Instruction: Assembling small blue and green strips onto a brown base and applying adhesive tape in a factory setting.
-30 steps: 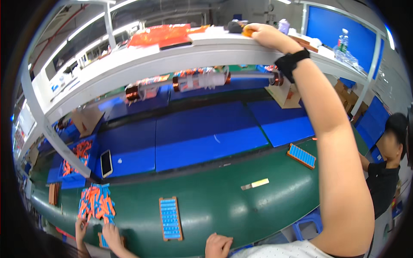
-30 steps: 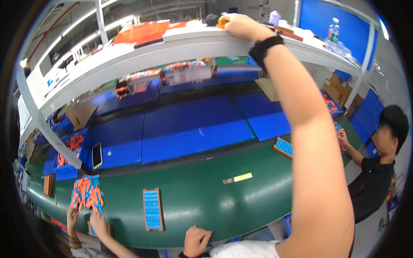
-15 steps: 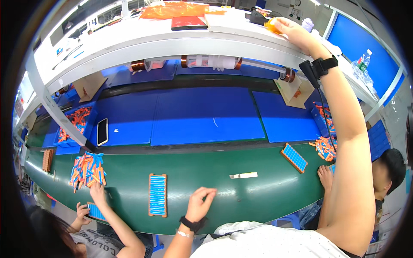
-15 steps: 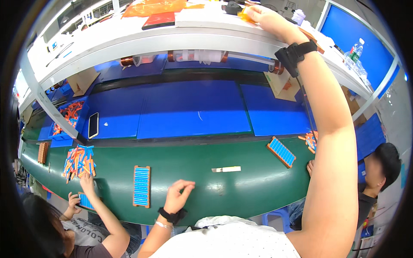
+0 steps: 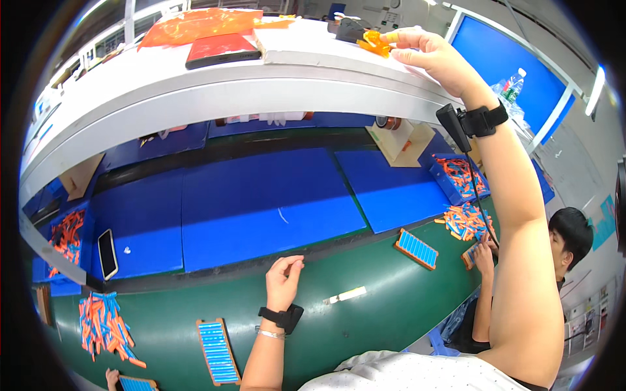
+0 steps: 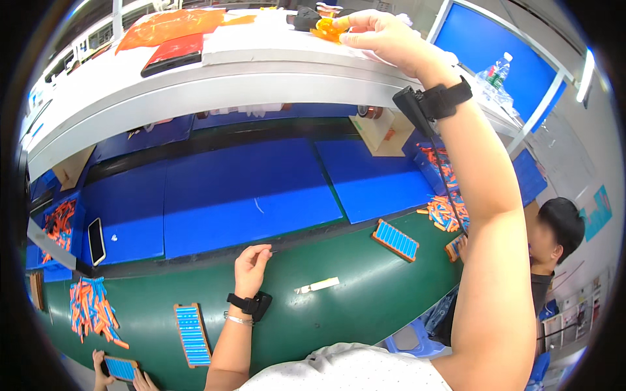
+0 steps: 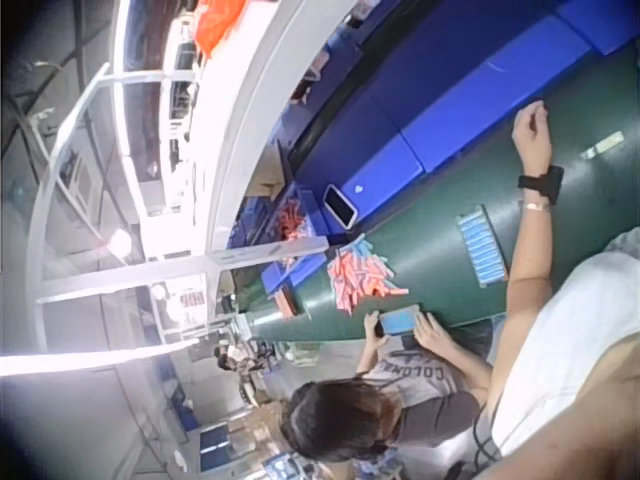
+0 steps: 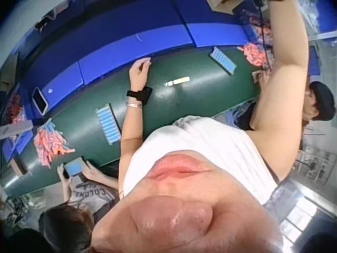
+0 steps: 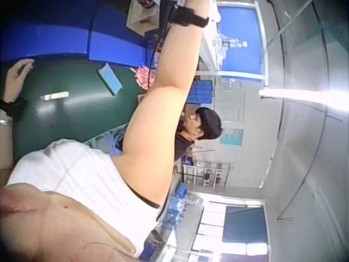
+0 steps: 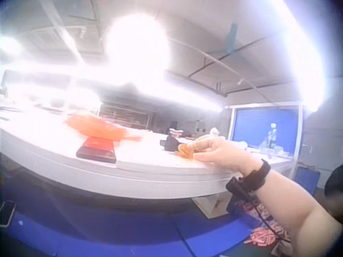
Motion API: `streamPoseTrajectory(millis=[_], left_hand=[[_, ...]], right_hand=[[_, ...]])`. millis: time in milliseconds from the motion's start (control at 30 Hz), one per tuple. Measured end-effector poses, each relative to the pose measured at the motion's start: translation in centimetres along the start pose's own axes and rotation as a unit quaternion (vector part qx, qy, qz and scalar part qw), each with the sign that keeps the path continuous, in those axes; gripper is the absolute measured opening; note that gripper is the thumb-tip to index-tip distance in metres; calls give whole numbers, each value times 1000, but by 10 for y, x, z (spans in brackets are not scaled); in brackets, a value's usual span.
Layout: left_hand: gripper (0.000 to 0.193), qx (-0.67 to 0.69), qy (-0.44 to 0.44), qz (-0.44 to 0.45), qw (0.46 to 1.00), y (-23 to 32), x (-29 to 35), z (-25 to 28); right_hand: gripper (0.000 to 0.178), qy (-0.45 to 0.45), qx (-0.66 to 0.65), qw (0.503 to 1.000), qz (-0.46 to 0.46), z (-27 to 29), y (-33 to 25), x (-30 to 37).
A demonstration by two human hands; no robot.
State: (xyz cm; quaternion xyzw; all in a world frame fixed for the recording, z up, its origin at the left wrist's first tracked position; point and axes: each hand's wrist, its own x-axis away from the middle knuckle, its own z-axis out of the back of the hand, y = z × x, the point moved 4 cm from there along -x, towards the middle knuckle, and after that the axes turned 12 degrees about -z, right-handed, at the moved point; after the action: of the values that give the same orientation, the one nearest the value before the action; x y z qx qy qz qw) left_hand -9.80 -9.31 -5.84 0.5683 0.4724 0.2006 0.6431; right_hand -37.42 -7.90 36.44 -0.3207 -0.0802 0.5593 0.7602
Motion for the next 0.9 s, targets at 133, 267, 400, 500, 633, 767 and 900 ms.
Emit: streamPoseTrajectory(millis=[133, 267, 400, 500, 633, 767, 900], left_hand=[[13, 52, 39, 36, 997, -17, -12, 1], [18, 98, 80, 85, 988, -23, -27, 20], [23, 276, 140, 146, 940, -29, -42, 40], [32, 400, 189, 119, 889, -52, -44, 81], [38, 609, 217, 91, 757, -78, -47, 82], [43, 627, 170, 74, 757, -66, -43, 74], [55, 610, 132, 53, 779, -70, -38, 67]], right_hand=[[31, 77, -16, 994, 73, 15, 10, -10], [31, 217, 88, 962, 142, 16, -7, -8], [29, 405, 11, 874, 268, -10, -47, 79], [20, 130, -71, 935, 323, -95, -41, 121], [21, -194, 35, 965, 174, -240, -41, 62], [31, -217, 0, 974, 56, -372, 31, -81], [55, -150, -90, 967, -185, -451, 61, -211]])
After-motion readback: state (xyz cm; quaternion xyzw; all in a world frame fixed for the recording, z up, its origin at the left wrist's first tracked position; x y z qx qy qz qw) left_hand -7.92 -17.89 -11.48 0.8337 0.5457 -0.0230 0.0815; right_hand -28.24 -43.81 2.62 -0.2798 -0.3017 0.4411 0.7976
